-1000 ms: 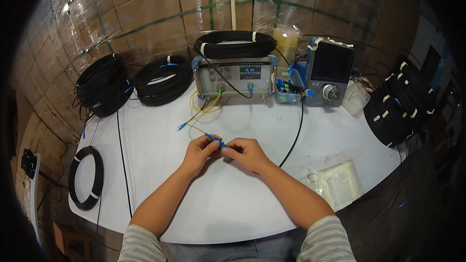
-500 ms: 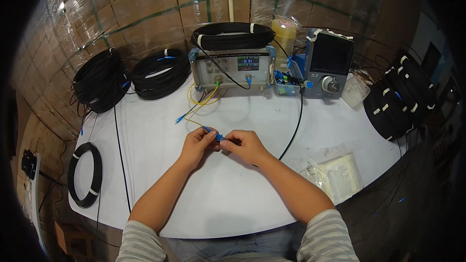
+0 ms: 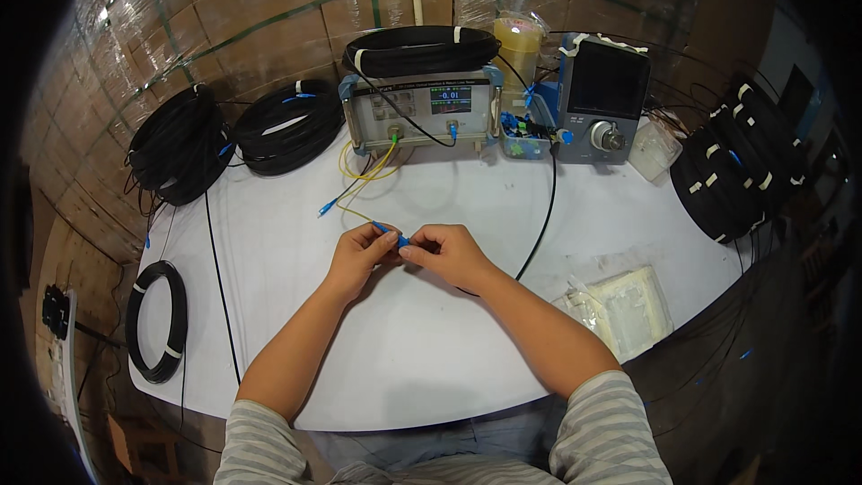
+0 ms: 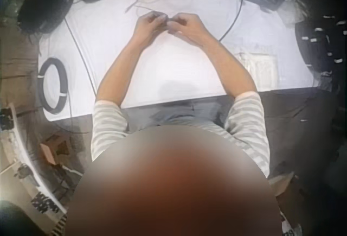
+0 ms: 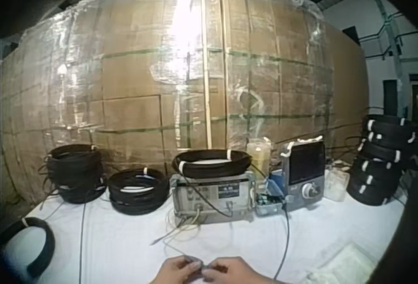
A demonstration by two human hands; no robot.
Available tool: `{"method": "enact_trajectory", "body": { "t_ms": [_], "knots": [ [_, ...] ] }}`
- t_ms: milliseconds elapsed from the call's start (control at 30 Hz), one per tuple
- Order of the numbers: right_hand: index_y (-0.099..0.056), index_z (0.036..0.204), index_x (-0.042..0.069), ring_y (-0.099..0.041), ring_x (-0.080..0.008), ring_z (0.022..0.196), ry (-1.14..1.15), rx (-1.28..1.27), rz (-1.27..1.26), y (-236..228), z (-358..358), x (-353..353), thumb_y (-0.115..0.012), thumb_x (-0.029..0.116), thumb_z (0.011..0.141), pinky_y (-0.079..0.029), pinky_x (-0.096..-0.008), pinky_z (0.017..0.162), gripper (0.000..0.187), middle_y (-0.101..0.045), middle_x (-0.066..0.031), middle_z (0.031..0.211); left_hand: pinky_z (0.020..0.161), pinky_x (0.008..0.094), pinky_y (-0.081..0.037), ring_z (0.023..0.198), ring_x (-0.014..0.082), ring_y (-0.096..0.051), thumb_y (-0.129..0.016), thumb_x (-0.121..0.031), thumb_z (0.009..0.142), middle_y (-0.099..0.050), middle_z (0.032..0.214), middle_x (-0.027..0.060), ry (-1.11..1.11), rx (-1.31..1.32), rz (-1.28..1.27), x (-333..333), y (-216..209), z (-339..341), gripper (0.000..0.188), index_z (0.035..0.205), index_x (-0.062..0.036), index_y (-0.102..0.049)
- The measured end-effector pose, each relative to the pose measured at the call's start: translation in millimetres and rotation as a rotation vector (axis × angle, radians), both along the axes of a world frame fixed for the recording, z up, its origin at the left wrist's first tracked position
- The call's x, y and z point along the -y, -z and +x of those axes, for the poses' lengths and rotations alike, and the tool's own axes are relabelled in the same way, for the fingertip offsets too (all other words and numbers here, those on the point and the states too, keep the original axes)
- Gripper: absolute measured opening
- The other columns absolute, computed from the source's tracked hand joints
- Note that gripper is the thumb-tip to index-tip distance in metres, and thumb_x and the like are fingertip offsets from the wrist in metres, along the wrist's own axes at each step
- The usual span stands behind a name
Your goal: Connecting and testing fiber optic cables using electronic measurement equipment.
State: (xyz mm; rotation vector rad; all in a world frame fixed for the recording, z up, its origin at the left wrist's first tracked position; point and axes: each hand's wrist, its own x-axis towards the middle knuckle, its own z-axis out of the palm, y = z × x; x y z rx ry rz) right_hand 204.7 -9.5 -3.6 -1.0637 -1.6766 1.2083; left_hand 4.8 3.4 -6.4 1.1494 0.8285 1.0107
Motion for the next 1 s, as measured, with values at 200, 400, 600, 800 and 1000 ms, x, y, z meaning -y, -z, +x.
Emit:
{"method": "enact_trajectory", "body": {
  "t_ms": [200, 400, 600, 800, 1000],
  "knots": [
    [-0.067, 0.090, 0.000, -0.053, -0.0041, 0.068, -0.005, 0.008, 0.013, 4.9, 2.6, -2.6, -0.071, 0.019, 0.089, -0.043, -0.0212, 0.060, 0.019, -0.063, 0.0011, 0.074, 0.071, 0.0271, -0.057, 0.079, 0.0134, -0.065, -0.063, -0.017, 0.095, -0.067, 0.089, 0.0078, 0.010, 0.017, -0.032, -2.4, 1.4, 0.4, 0.020, 0.104, 0.0008, -0.061],
    [-0.066, 0.091, 0.000, -0.051, -0.0043, 0.066, 0.009, 0.007, 0.005, 0.1, 3.1, -1.2, -0.070, 0.018, 0.090, -0.042, -0.0216, 0.059, 0.019, -0.061, 0.0017, 0.074, 0.073, 0.0310, -0.058, 0.086, 0.0205, -0.069, -0.054, -0.024, 0.100, -0.068, 0.096, 0.0109, -0.003, 0.139, -0.111, -3.4, -5.1, -3.1, 0.021, 0.106, -0.0036, -0.050],
    [-0.066, 0.096, 0.000, -0.054, -0.0059, 0.065, 0.054, -0.043, -0.068, -1.0, 3.2, -2.9, -0.067, 0.019, 0.093, -0.044, -0.0219, 0.058, 0.020, -0.061, 0.0007, 0.074, 0.078, 0.0322, -0.057, 0.092, 0.0194, -0.067, -0.059, -0.024, 0.097, -0.068, 0.100, 0.0087, 0.021, 0.113, -0.081, -1.5, -7.2, -2.1, 0.021, 0.106, -0.0047, -0.057],
    [-0.066, 0.110, -0.002, -0.060, -0.0087, 0.074, -0.014, -0.133, -0.068, 0.7, 3.4, -3.3, -0.064, 0.014, 0.094, -0.051, -0.0236, 0.069, 0.023, -0.067, -0.0032, 0.087, 0.085, 0.0283, -0.051, 0.095, 0.0126, -0.063, -0.065, -0.019, 0.093, -0.069, 0.108, 0.0070, 0.097, 0.013, 0.022, 0.8, -3.3, -4.8, 0.028, 0.115, -0.0012, -0.068],
    [-0.065, 0.099, -0.002, -0.059, -0.0074, 0.071, -0.014, -0.048, -0.102, 3.9, 3.1, -5.2, -0.063, 0.013, 0.094, -0.050, -0.0230, 0.066, 0.016, -0.065, -0.0018, 0.081, 0.087, 0.0267, -0.050, 0.096, 0.0115, -0.062, -0.065, -0.016, 0.093, -0.070, 0.105, 0.0067, 0.111, 0.008, 0.070, 5.5, -7.6, -2.0, 0.026, 0.113, 0.0007, -0.069]
  ]
}}
